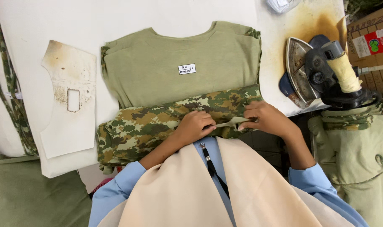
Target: The person irons a camouflage-patterned garment on a white table using a steam iron. They repeatedly place a white paper template on the fabric, press it with the iron, and then remove the template to fold the garment before repeating the process.
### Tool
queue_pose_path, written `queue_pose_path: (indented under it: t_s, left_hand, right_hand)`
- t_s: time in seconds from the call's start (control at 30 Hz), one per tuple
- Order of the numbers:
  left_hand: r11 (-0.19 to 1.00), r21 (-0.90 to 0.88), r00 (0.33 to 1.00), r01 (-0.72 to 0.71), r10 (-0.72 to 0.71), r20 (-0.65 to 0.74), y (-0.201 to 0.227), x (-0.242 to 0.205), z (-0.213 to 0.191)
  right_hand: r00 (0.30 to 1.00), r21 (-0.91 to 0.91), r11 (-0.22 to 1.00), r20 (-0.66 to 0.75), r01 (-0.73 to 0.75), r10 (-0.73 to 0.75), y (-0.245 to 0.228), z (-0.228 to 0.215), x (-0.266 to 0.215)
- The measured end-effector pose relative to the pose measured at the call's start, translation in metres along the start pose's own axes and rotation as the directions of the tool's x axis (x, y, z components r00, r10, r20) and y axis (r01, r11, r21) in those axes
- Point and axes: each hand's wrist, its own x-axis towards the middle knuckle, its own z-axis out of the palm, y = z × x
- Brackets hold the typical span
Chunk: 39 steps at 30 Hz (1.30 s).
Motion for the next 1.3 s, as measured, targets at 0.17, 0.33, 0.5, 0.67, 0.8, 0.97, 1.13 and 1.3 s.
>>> queue_pose_path:
  t_s: [0.17, 0.33, 0.5, 0.67, 0.8, 0.97, 1.13, 1.3]
  left_hand:
    - [0.999, -0.036, 0.999, -0.014, 0.012, -0.048, 0.004, -0.004, 0.001]
    - [1.0, 0.016, 0.998, -0.017, 0.018, -0.053, 0.002, 0.002, 0.003]
    - [0.974, -0.181, 0.986, 0.14, -0.153, -0.061, 0.03, 0.009, -0.025]
    - [0.969, -0.017, 0.964, 0.245, -0.246, -0.098, 0.016, -0.009, -0.025]
    - [0.817, 0.262, 0.857, 0.514, -0.472, -0.207, 0.023, -0.081, -0.068]
    - [0.605, 0.2, 0.551, 0.771, -0.475, -0.686, 0.022, -0.126, -0.142]
    - [0.798, 0.169, 0.471, 0.578, -0.156, -0.868, -0.071, -0.073, -0.18]
    - [0.663, 0.141, 0.563, 0.735, -0.481, -0.672, -0.16, -0.047, -0.167]
  right_hand:
    - [0.992, 0.129, 0.987, 0.092, -0.093, 0.082, -0.001, -0.015, -0.007]
    - [0.997, 0.049, 0.997, 0.052, -0.055, 0.052, 0.012, -0.006, -0.009]
    - [0.994, 0.346, 0.932, -0.002, -0.103, 0.111, -0.007, -0.024, 0.003]
    - [0.968, 0.207, 0.978, -0.248, 0.011, 0.042, 0.013, 0.003, 0.013]
    - [0.932, 0.008, 1.0, -0.361, 0.028, -0.024, 0.029, -0.003, -0.002]
    - [0.761, -0.111, 0.991, -0.637, 0.072, -0.127, 0.085, -0.003, 0.009]
    - [0.633, -0.491, 0.868, -0.697, -0.078, -0.338, 0.128, -0.038, 0.103]
    - [0.837, -0.421, 0.888, -0.541, -0.182, -0.085, 0.122, -0.019, 0.173]
